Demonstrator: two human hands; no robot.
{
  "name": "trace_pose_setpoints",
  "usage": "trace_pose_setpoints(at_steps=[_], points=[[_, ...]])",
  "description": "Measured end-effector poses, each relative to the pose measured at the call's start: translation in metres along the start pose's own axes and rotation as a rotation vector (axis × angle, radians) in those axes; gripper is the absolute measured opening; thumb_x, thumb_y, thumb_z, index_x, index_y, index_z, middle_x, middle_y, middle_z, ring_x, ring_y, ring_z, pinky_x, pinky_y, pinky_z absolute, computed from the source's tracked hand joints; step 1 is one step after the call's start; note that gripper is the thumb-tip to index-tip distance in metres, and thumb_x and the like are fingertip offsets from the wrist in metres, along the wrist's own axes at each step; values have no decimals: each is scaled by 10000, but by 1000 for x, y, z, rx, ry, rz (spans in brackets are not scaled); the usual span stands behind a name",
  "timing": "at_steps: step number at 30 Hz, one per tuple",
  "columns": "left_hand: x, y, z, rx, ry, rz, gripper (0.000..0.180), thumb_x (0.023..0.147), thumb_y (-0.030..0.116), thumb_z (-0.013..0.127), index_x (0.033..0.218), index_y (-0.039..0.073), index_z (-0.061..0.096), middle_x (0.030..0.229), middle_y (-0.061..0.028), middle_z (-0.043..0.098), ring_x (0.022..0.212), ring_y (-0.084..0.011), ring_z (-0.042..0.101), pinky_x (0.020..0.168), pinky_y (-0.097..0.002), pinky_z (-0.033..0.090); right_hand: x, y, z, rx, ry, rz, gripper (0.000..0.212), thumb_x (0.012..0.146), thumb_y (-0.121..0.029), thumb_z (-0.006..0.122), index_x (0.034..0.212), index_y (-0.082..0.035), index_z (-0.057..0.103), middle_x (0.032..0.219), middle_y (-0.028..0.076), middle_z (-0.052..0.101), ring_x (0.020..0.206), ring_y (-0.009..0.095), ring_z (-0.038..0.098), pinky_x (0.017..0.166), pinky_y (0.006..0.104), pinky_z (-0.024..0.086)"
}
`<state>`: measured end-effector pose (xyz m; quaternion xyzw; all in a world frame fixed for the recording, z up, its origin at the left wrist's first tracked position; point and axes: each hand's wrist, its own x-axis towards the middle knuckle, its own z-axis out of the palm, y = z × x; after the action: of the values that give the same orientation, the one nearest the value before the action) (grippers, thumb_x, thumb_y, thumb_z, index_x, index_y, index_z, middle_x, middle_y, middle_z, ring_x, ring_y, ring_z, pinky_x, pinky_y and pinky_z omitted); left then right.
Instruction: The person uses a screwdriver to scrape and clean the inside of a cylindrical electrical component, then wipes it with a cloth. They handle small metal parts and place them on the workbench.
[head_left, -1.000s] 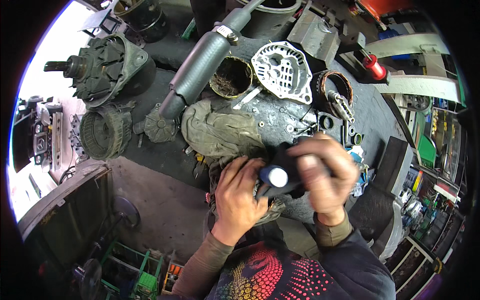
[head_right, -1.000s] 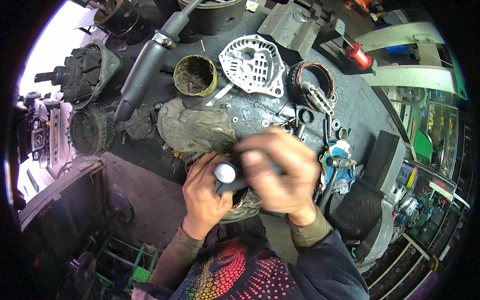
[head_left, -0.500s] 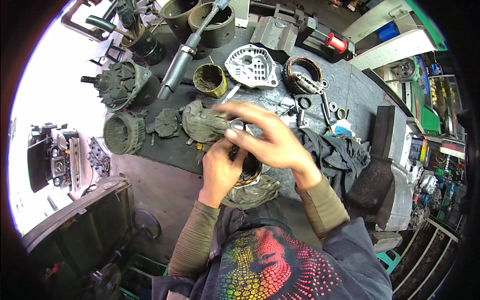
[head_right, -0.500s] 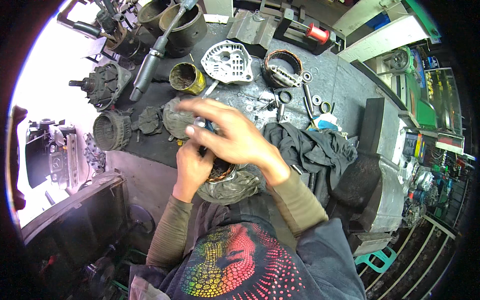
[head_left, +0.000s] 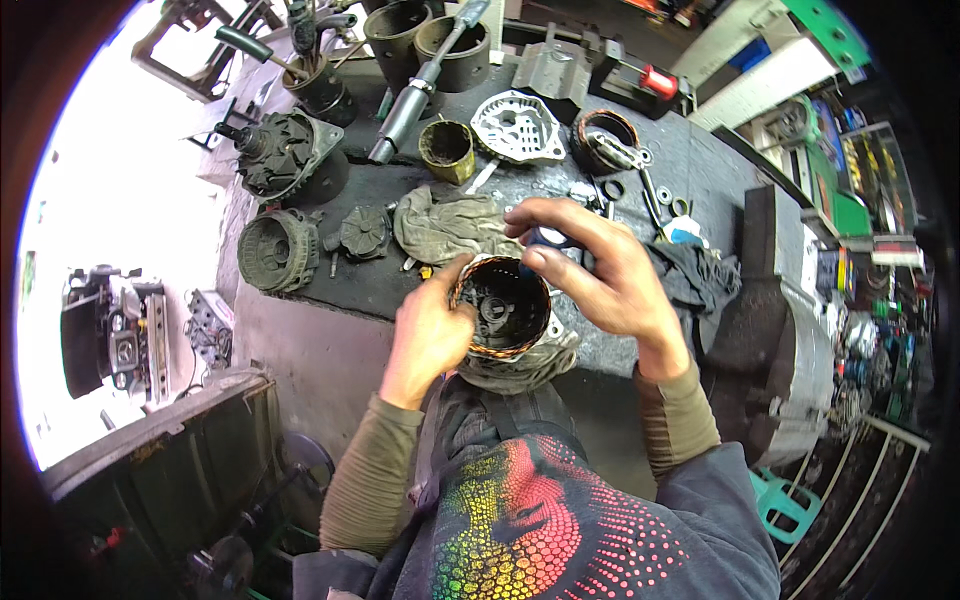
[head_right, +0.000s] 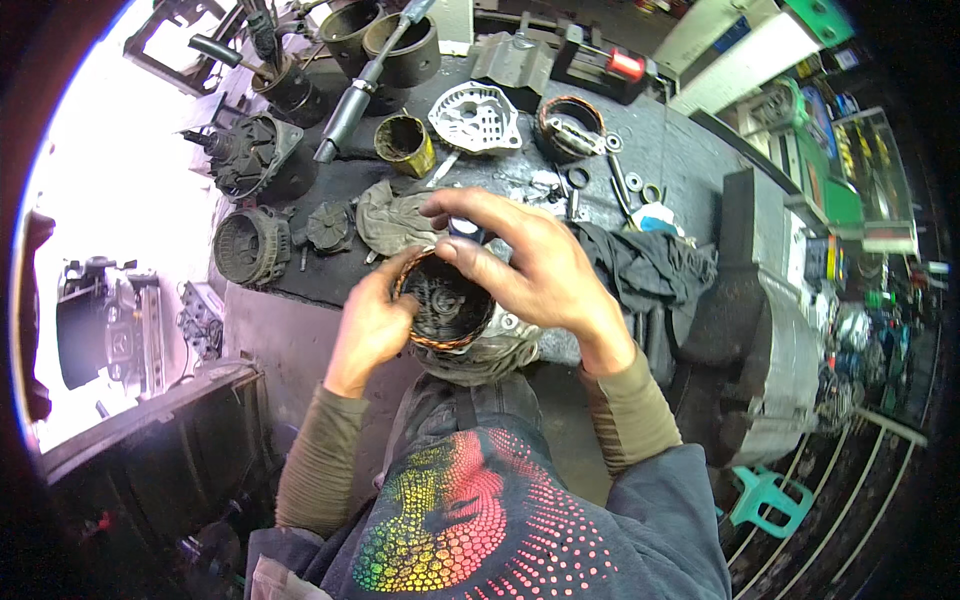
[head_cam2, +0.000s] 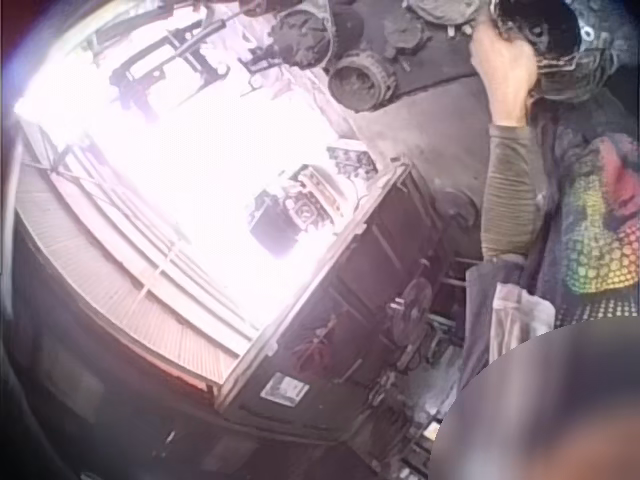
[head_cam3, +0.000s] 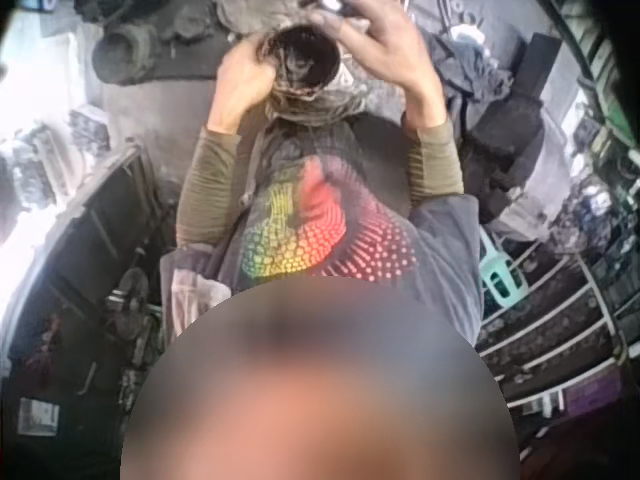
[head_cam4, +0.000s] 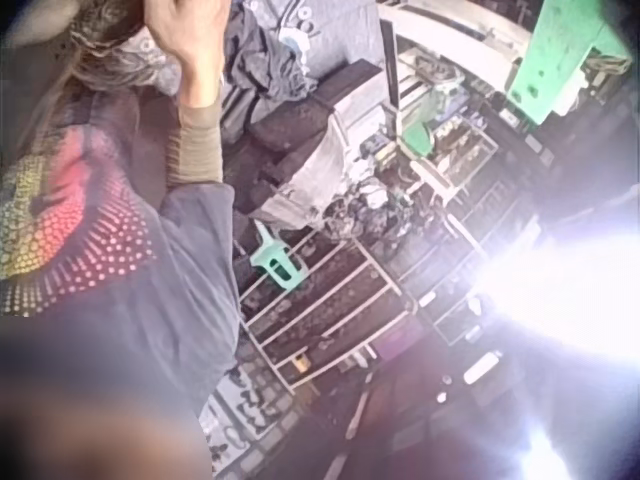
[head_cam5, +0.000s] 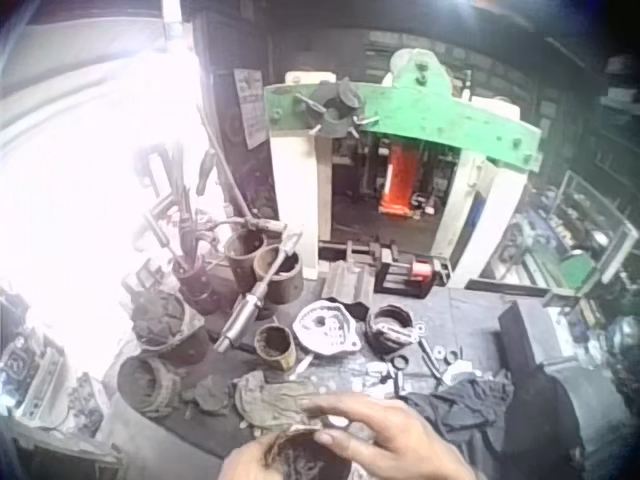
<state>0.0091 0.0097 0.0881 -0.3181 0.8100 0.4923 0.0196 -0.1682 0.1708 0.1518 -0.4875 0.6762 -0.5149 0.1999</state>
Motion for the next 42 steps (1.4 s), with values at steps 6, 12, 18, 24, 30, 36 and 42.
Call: trace_pose_setpoints(at_steps=[6,12,18,24,30,36,42], points=[[-4,-12,-37,135,-136,98,617,834,19,587,1442,75,679,1350,-233,728,1303,-387,683,1127,-437,510,-57,-41,46,-214,143,27,355,983,-86,774,1313,-1,677,1231,169,742,1144,305,744,969,387,576],[22,-58,-11,128,-70,227,592,835,87,570,1408,132,712,1139,-282,760,1094,-461,726,991,-527,559,-75,-24,95,-288,304,120,316,976,-51,762,1276,-5,673,1164,163,736,1036,309,740,914,389,579],[54,-32,19,259,-153,533,505,851,76,575,1321,121,754,1152,-242,769,1051,-435,740,959,-525,582,-81,-22,65,-456,241,385,266,980,-140,769,1176,-5,650,1052,198,722,927,387,730,787,451,570],[59,-29,17,326,-216,560,524,850,29,595,1348,103,743,1274,-219,749,1196,-406,707,1066,-495,547,-81,-29,43,-640,47,371,211,979,-159,754,1122,-36,659,1066,161,652,928,401,701,766,487,565],[70,-24,33,30,-331,356,515,794,-17,586,1258,81,788,1295,-186,762,1212,-395,709,1076,-458,551,-62,-19,20,-944,-516,250,183,879,-141,720,1019,-24,722,1065,128,683,962,310,741,750,451,621],[69,-37,32,-86,-295,384,575,763,-87,534,1259,48,793,1311,-192,764,1306,-332,694,1165,-404,500,-29,-5,13,-905,-706,140,189,834,-168,720,945,-15,722,954,148,731,844,328,776,705,461,626],[70,-42,34,-118,-285,393,577,752,-74,549,1256,62,797,1303,-184,765,1244,-365,701,1137,-422,515,-40,-13,28,-848,-491,466,186,850,-211,751,950,-56,730,901,133,742,796,356,770,673,510,606]])
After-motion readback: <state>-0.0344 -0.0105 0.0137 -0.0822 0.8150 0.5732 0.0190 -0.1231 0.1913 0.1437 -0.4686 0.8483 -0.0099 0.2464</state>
